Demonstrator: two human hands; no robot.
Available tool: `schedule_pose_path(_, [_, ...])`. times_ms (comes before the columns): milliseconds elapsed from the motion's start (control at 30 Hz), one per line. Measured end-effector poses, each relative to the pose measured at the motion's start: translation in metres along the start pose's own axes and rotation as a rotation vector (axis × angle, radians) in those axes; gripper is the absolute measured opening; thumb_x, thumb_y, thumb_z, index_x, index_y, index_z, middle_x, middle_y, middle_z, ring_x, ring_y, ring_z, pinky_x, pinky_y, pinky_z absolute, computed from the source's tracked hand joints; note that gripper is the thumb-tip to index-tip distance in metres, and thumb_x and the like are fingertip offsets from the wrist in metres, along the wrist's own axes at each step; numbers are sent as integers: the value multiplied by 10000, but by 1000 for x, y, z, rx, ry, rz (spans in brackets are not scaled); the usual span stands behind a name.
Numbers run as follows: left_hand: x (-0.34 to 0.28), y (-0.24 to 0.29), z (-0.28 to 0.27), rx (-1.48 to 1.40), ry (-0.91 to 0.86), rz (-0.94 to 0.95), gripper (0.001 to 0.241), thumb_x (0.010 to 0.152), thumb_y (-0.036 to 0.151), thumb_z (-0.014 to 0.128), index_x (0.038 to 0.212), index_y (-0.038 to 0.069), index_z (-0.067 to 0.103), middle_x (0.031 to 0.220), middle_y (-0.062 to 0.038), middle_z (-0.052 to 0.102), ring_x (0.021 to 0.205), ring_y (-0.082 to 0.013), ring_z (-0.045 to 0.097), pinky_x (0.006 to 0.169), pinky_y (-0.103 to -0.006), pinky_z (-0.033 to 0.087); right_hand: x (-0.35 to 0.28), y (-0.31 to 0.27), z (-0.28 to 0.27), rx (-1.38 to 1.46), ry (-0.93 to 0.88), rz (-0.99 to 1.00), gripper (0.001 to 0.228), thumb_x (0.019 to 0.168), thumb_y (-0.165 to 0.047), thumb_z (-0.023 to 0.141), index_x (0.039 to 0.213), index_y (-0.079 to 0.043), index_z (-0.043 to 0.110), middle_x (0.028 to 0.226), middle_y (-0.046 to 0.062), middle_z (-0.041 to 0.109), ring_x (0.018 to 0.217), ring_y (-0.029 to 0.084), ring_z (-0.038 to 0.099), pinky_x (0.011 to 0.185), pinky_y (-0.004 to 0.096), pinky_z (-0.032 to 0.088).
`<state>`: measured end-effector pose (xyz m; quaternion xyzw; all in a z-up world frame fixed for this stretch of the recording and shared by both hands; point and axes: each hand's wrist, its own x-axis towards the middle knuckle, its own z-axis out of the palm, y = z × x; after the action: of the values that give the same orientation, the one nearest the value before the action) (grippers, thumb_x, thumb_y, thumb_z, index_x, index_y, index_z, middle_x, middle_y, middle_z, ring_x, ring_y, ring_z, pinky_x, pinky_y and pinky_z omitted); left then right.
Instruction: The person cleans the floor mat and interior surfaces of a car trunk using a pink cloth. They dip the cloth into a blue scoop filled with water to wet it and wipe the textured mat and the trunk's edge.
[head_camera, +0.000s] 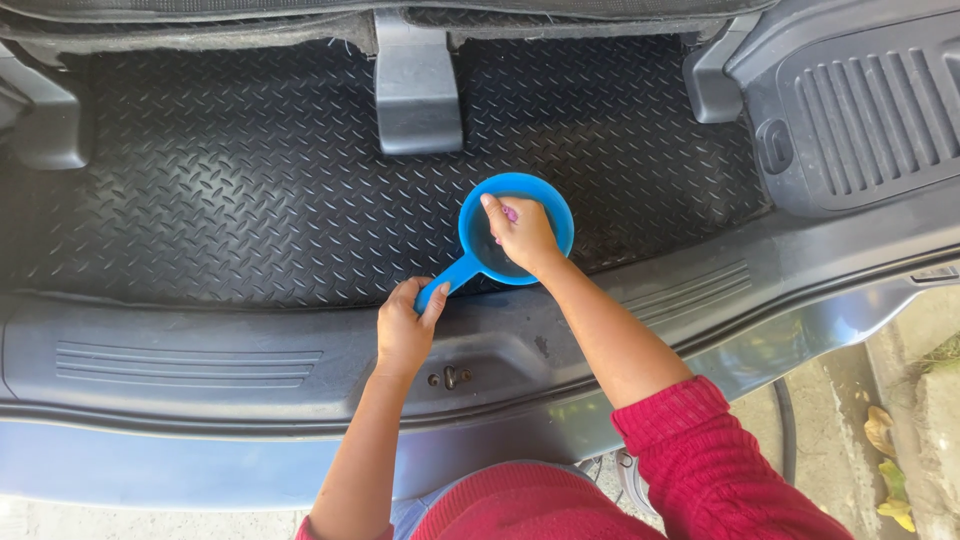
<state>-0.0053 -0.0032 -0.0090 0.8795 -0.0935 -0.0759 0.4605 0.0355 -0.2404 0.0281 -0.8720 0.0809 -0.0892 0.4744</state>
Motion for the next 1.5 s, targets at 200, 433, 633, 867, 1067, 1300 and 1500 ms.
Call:
schedule_pose_path(200, [-1, 1, 0, -1, 2, -5, 371, 999, 498, 674, 1026, 129, 713, 846, -117, 663, 752, -344, 691, 636, -430, 535, 1, 13, 6, -19, -3, 17, 572, 1101, -447, 479, 616, -168, 598, 522, 21, 630, 542, 192, 642, 647, 302, 558])
schedule_pose_path(433, [0, 3, -3, 47, -40, -25, 414, 1022, 525, 621, 1069, 121, 699, 888, -126, 659, 790, -355, 694, 669, -448, 546, -5, 6, -1, 125, -57, -16, 566, 1111, -387, 470, 616, -147, 606, 516, 23, 590, 549, 185, 611, 672, 288, 543])
schedule_pose_path(633, [-9, 20, -6, 175, 115, 71, 331, 1006, 462, 677, 1114, 152, 633, 987, -60, 558, 941, -330, 655, 806, -433, 551, -22, -44, -31, 562, -142, 97, 259, 1100, -307, 479, 1124, -103, 636, 923, 20, 589, 925, 109, 614, 845, 273, 594])
schedule_pose_path(867, [-30, 83, -18, 139, 217, 366, 673, 895, 283, 837, 1430, 93, 476, 1306, -155, 433, 1277, -401, 446, 1107, -559, 333, -61, -65, -49, 497, -119, -158, 444, 973, -158, 517, 1414, -120, 549, 1386, 106, 324, 1357, 228, 322, 1218, 474, 326])
schedule_pose_path(1067, [-74, 115, -24, -381, 19, 355, 696, 891, 228, 826, 1424, -50, 474, 1114, -276, 593, 1066, -497, 639, 911, -510, 580, -127, -79, -54, 459, -310, -377, 556, 832, -184, 522, 1369, -82, 621, 1494, 172, 349, 1412, 313, 353, 1213, 471, 232])
schedule_pose_path(1300, [-147, 83, -29, -360, -226, 229, 647, 851, 242, 778, 1413, 62, 512, 1162, -167, 662, 1037, -318, 676, 889, -418, 549, -207, -92, -72, 356, -549, -105, 543, 883, -20, 701, 1406, -115, 590, 1268, 97, 510, 1109, 219, 581, 970, 364, 527])
schedule_pose_path(1500, [-164, 52, -40, -324, -239, 279, 692, 733, -30, 473, 1416, 65, 513, 1252, -152, 588, 1136, -283, 595, 1035, -383, 465, -244, -97, -48, 164, -432, 89, 525, 894, -7, 505, 1389, -155, 598, 1343, 31, 655, 1136, 136, 638, 924, 284, 517])
